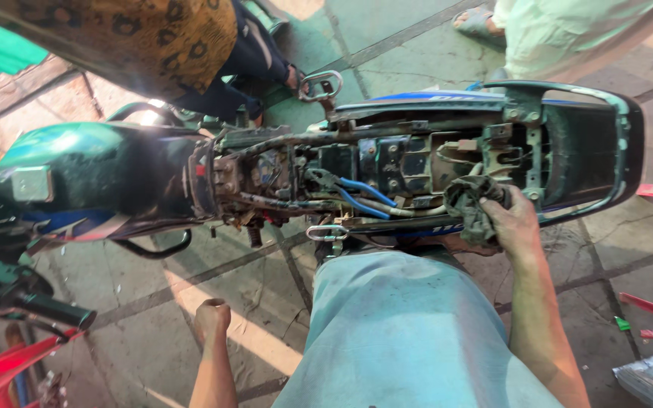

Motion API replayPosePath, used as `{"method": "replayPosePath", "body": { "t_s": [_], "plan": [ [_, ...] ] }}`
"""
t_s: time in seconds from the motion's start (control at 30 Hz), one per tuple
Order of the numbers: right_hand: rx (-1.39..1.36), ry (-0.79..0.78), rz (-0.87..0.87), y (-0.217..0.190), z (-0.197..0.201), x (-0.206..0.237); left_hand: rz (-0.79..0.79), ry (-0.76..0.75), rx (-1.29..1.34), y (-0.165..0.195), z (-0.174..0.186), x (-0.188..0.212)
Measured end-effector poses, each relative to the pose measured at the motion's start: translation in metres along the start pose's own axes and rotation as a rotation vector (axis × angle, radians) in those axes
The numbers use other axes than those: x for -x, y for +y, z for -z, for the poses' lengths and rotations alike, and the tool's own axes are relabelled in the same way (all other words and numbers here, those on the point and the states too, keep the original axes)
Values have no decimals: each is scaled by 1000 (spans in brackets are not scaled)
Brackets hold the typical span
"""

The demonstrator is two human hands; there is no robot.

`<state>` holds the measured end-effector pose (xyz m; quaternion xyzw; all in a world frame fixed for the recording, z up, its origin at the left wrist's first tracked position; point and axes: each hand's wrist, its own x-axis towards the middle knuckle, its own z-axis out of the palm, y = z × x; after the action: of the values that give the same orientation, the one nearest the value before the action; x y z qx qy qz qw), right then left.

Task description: The person wipes the exposed engine and frame area of a motorcycle using a rag. They hold the handlebar with one hand while cleaning with the other, occasionally using pliers to adjust or move components within the engine bay.

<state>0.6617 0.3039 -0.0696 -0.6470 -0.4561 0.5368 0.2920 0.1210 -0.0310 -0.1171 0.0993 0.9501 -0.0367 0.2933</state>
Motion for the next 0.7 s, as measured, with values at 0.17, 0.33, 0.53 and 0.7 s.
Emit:
{"method": "replayPosePath", "body": {
  "t_s": [0.17, 0.33, 0.53, 0.7],
  "plan": [
    [88, 49, 121, 2, -11, -3, 116, -190, 269, 59, 2, 1],
    [161, 27, 62, -26, -47, 5, -388, -161, 74, 174, 23, 47],
    [269, -428, 56, -76, -105, 25, -741, -895, 773, 323, -30, 140],
    [191, -355, -89, -85, -95, 5, -848, -831, 928, 354, -80, 148]
  ]
}}
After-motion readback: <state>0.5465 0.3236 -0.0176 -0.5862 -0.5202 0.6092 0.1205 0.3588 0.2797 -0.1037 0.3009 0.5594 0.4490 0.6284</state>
